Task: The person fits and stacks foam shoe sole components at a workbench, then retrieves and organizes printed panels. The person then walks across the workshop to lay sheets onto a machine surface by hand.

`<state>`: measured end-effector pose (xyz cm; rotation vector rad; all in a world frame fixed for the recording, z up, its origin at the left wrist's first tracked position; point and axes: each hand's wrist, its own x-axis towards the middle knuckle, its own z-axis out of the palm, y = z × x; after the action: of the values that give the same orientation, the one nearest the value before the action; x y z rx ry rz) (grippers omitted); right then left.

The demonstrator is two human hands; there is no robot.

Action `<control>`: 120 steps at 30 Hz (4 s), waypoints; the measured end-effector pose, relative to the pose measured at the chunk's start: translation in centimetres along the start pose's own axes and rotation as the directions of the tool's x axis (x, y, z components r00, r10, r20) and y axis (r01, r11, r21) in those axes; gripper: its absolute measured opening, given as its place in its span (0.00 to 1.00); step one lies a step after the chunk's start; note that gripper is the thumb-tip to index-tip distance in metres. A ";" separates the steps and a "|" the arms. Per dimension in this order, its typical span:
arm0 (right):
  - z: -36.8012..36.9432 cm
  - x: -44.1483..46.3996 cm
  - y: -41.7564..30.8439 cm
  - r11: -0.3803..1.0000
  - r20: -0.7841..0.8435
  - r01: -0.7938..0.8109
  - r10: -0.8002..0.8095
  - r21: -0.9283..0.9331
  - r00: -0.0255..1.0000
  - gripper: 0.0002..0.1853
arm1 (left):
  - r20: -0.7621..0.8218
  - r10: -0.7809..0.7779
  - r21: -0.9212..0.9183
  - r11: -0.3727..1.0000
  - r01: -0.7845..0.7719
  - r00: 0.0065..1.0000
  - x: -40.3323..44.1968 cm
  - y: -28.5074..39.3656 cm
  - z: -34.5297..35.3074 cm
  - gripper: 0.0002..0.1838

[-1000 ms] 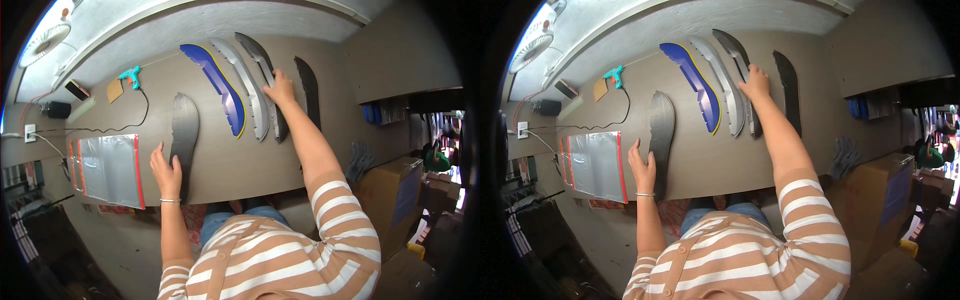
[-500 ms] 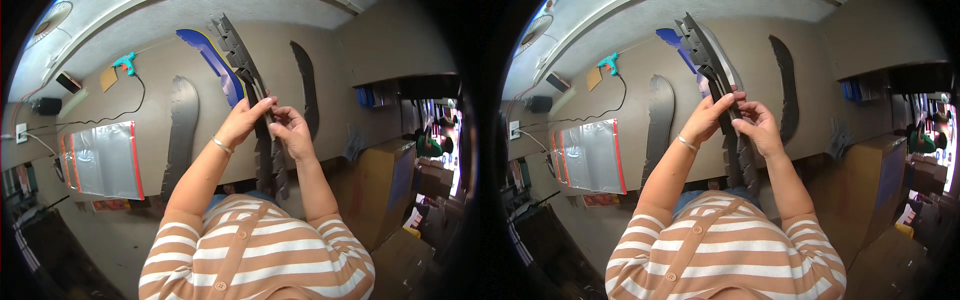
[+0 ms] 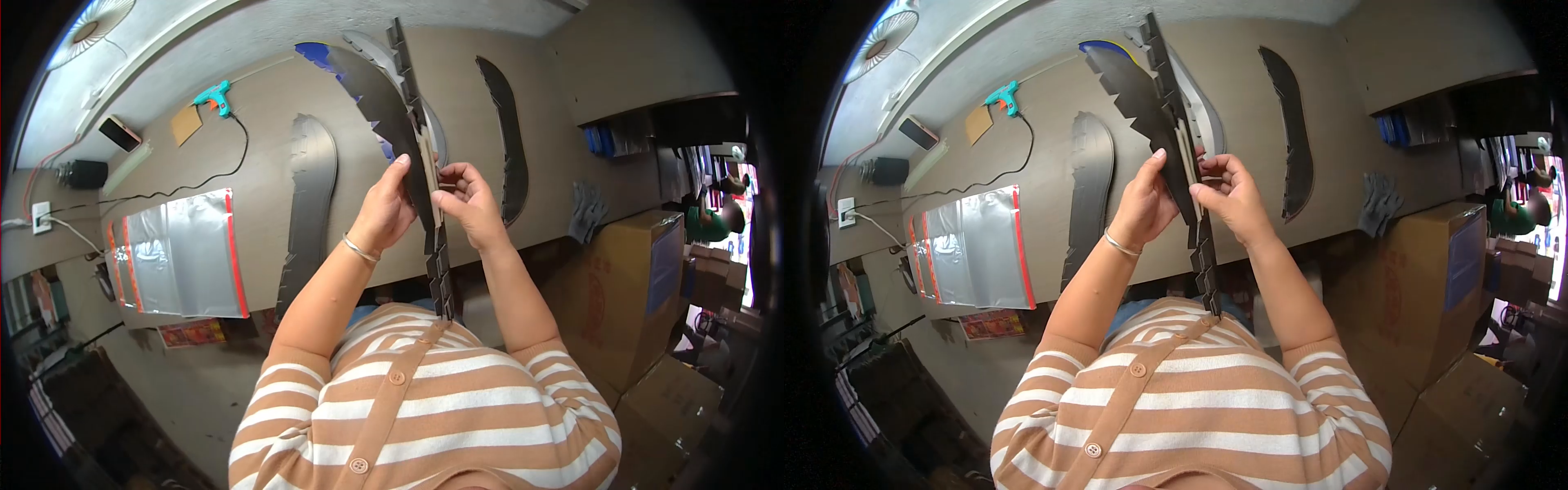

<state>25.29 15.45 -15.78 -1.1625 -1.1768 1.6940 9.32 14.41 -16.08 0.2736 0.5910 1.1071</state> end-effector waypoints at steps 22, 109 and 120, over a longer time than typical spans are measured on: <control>0.2 -1.3 -1.2 0.959 -0.017 -0.051 0.058 0.280 0.998 0.19 | -0.070 0.164 0.192 0.970 -0.148 0.984 0.0 0.1 0.3 0.32; -0.3 -2.4 -0.4 0.989 -0.087 0.019 -0.006 0.149 0.996 0.20 | -0.056 0.137 0.318 0.942 -0.113 0.989 -0.1 -0.1 1.4 0.25; -0.7 -2.6 0.0 0.948 -0.071 -0.037 0.062 0.317 0.996 0.19 | -0.039 0.065 0.305 0.951 -0.050 0.997 -0.2 0.1 1.3 0.18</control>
<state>26.75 13.30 -15.22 -1.0551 -0.7960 1.7787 9.94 14.36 -14.93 0.5344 0.8020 1.0794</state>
